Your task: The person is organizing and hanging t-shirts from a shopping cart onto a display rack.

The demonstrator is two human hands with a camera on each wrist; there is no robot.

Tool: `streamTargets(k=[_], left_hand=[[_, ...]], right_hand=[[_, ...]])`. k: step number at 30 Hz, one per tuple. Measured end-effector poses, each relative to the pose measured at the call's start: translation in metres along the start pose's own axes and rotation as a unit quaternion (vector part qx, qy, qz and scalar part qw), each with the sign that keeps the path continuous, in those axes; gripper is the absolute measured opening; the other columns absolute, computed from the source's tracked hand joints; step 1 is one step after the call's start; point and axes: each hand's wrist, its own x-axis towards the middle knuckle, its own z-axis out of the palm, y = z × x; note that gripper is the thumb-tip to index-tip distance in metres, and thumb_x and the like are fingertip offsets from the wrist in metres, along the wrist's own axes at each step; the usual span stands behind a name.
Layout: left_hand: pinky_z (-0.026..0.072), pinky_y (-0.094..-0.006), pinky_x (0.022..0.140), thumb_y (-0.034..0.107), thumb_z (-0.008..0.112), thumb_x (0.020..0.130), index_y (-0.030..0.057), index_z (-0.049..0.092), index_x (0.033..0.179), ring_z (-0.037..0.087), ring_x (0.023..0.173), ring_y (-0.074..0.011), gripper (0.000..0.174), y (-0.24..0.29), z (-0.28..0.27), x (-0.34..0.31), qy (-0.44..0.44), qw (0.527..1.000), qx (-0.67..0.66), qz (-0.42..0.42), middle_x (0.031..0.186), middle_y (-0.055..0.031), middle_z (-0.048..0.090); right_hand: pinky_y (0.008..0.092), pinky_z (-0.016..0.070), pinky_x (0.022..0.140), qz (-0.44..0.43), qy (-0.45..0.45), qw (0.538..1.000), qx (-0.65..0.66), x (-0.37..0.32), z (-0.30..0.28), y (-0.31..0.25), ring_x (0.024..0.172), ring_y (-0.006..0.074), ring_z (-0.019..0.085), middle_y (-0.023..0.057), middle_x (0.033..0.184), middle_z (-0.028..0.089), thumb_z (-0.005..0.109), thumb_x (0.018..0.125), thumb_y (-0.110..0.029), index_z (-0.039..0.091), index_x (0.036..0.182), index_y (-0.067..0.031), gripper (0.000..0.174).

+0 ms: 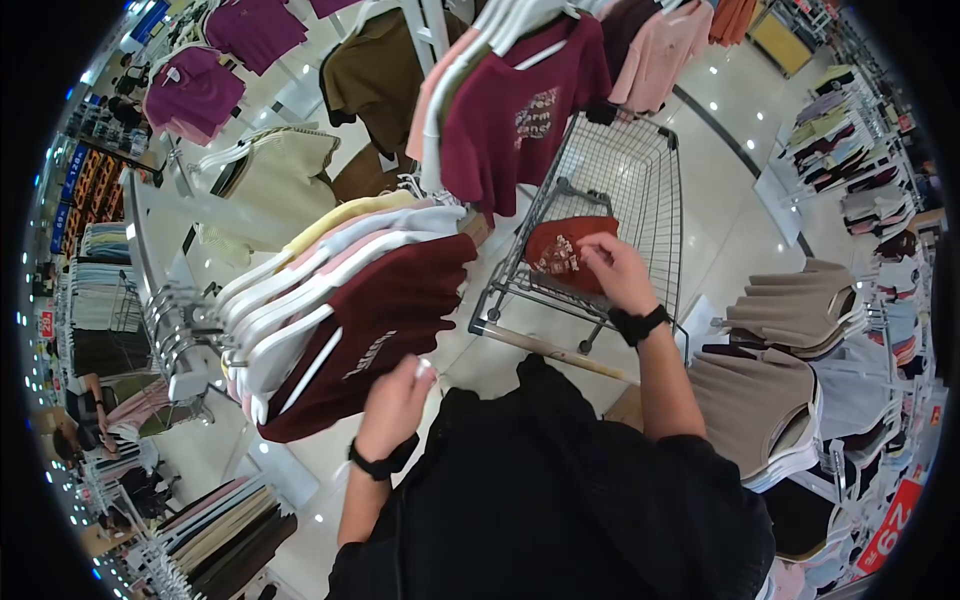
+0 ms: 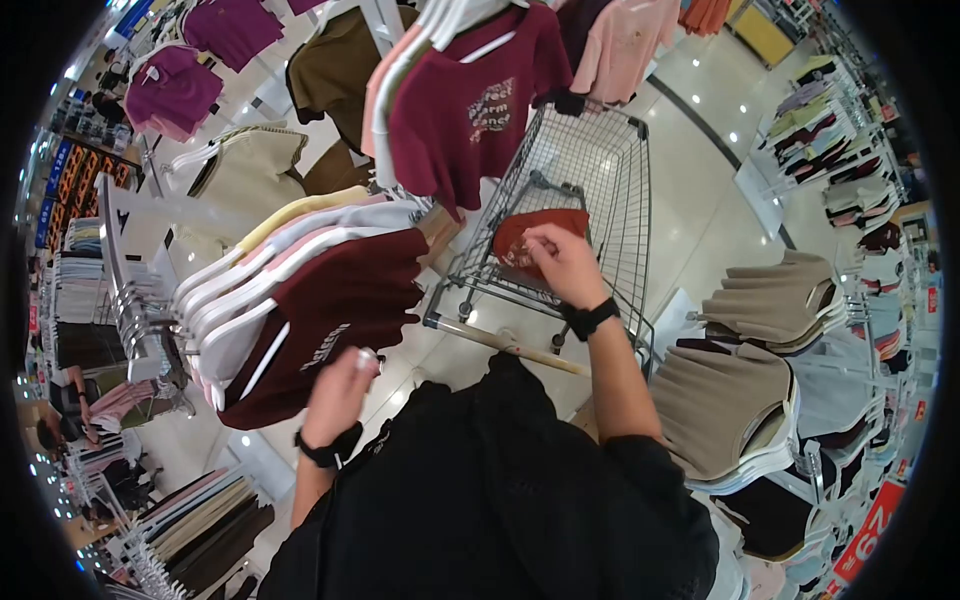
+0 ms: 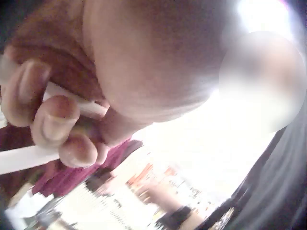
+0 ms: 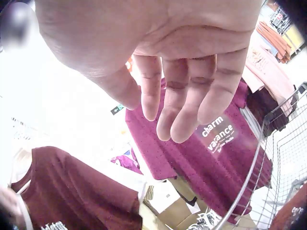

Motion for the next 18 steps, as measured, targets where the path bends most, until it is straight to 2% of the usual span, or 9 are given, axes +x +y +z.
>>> streamTargets(k=[2, 4, 5, 9, 10, 12, 14, 15, 18], left_hand=[[0.0497, -0.0425, 0.071, 0.022, 0.058, 0.104, -0.0001, 0.06, 0.091, 0.065, 0.076, -0.0296, 0.025, 0.078, -0.036, -0.016, 0.08, 0.988, -0.13, -0.011, 0.082, -0.0134, 0.067], [0.0478, -0.0363, 0.082, 0.017, 0.058, 0.101, -0.0015, 0.06, 0.087, 0.061, 0.095, -0.0237, 0.023, 0.098, -0.048, -0.024, 0.156, 0.952, -0.174, 0.2, 0.098, -0.0159, 0.066], [0.0452, -0.0371, 0.093, 0.017, 0.059, 0.097, -0.0027, 0.057, 0.084, 0.057, 0.112, -0.0268, 0.023, 0.102, -0.053, -0.025, 0.134, 0.952, -0.16, 0.222, 0.122, -0.0251, 0.062], [0.0445, -0.0415, 0.101, 0.013, 0.073, 0.089, 0.0016, 0.061, 0.091, 0.056, 0.122, -0.0281, 0.016, 0.089, -0.012, -0.013, 0.064, 0.984, -0.162, 0.018, 0.149, -0.0208, 0.053], [0.0473, -0.0381, 0.098, 0.013, 0.074, 0.09, 0.0008, 0.062, 0.09, 0.061, 0.116, -0.0237, 0.017, 0.088, 0.001, -0.001, 0.029, 0.994, -0.078, 0.071, 0.135, -0.0169, 0.063], [0.051, -0.0324, 0.081, 0.015, 0.071, 0.096, -0.0014, 0.061, 0.082, 0.066, 0.09, -0.018, 0.024, 0.085, 0.029, 0.018, -0.048, 0.995, -0.079, -0.042, 0.102, -0.0116, 0.071], [0.0441, -0.0315, 0.061, 0.017, 0.068, 0.1, -0.0045, 0.057, 0.074, 0.055, 0.064, -0.0139, 0.036, 0.06, 0.069, 0.034, 0.034, 0.984, -0.123, -0.121, 0.074, -0.0082, 0.06], [0.0353, -0.0293, 0.054, 0.027, 0.064, 0.104, 0.0, 0.055, 0.073, 0.041, 0.058, -0.0076, 0.042, 0.057, 0.081, 0.042, 0.074, 0.991, -0.07, -0.088, 0.061, 0.001, 0.047], [0.0288, -0.0305, 0.053, 0.031, 0.063, 0.105, 0.0037, 0.049, 0.067, 0.034, 0.059, -0.0069, 0.049, 0.065, 0.099, 0.056, 0.051, 0.982, -0.062, -0.171, 0.061, 0.004, 0.041]], right_hand=[[0.027, 0.0543, 0.075, 0.0, 0.011, 1.0, 0.002, 0.011, -0.026, 0.011, 0.08, 0.0117, 0.067, 0.0057, 0.091, 0.074, 0.065, 0.101, -0.01, 0.071, 0.113, -0.0009, 0.016], [0.0266, 0.054, 0.076, 0.003, 0.015, 0.999, 0.049, 0.02, -0.045, 0.027, 0.081, 0.0112, 0.067, 0.0043, 0.091, 0.073, 0.065, 0.102, -0.012, 0.071, 0.111, -0.0007, 0.016], [0.0262, 0.0537, 0.077, 0.007, 0.026, 0.998, 0.063, 0.025, -0.054, 0.034, 0.082, 0.0108, 0.067, 0.0038, 0.09, 0.073, 0.065, 0.102, -0.012, 0.071, 0.111, -0.0006, 0.016], [0.0246, 0.0517, 0.078, 0.044, 0.047, 0.992, 0.109, 0.034, -0.078, 0.072, 0.084, 0.0092, 0.063, 0.0019, 0.091, 0.069, 0.06, 0.105, -0.01, 0.069, 0.114, -0.0005, 0.016], [0.0246, 0.0517, 0.078, 0.051, 0.05, 0.991, 0.114, 0.034, -0.082, 0.082, 0.084, 0.0092, 0.063, 0.0019, 0.091, 0.069, 0.06, 0.105, -0.01, 0.069, 0.114, -0.0005, 0.016], [0.0251, 0.0524, 0.078, 0.044, 0.059, 0.987, 0.139, 0.036, -0.09, 0.102, 0.084, 0.0095, 0.064, 0.0022, 0.09, 0.069, 0.059, 0.105, -0.011, 0.068, 0.113, -0.0001, 0.016], [0.0255, 0.0528, 0.077, 0.054, 0.061, 0.984, 0.158, 0.039, -0.094, 0.128, 0.084, 0.0102, 0.065, 0.003, 0.089, 0.069, 0.06, 0.104, -0.011, 0.069, 0.112, 0.0002, 0.016], [0.0259, 0.0532, 0.075, 0.061, 0.062, 0.981, 0.175, 0.042, -0.094, 0.144, 0.083, 0.0109, 0.066, 0.0039, 0.088, 0.07, 0.061, 0.103, -0.011, 0.07, 0.111, 0.0004, 0.016], [0.0262, 0.0533, 0.074, 0.097, 0.059, 0.977, 0.18, 0.057, -0.092, 0.205, 0.081, 0.0114, 0.066, 0.0041, 0.088, 0.07, 0.06, 0.103, -0.01, 0.07, 0.109, 0.0012, 0.016]])
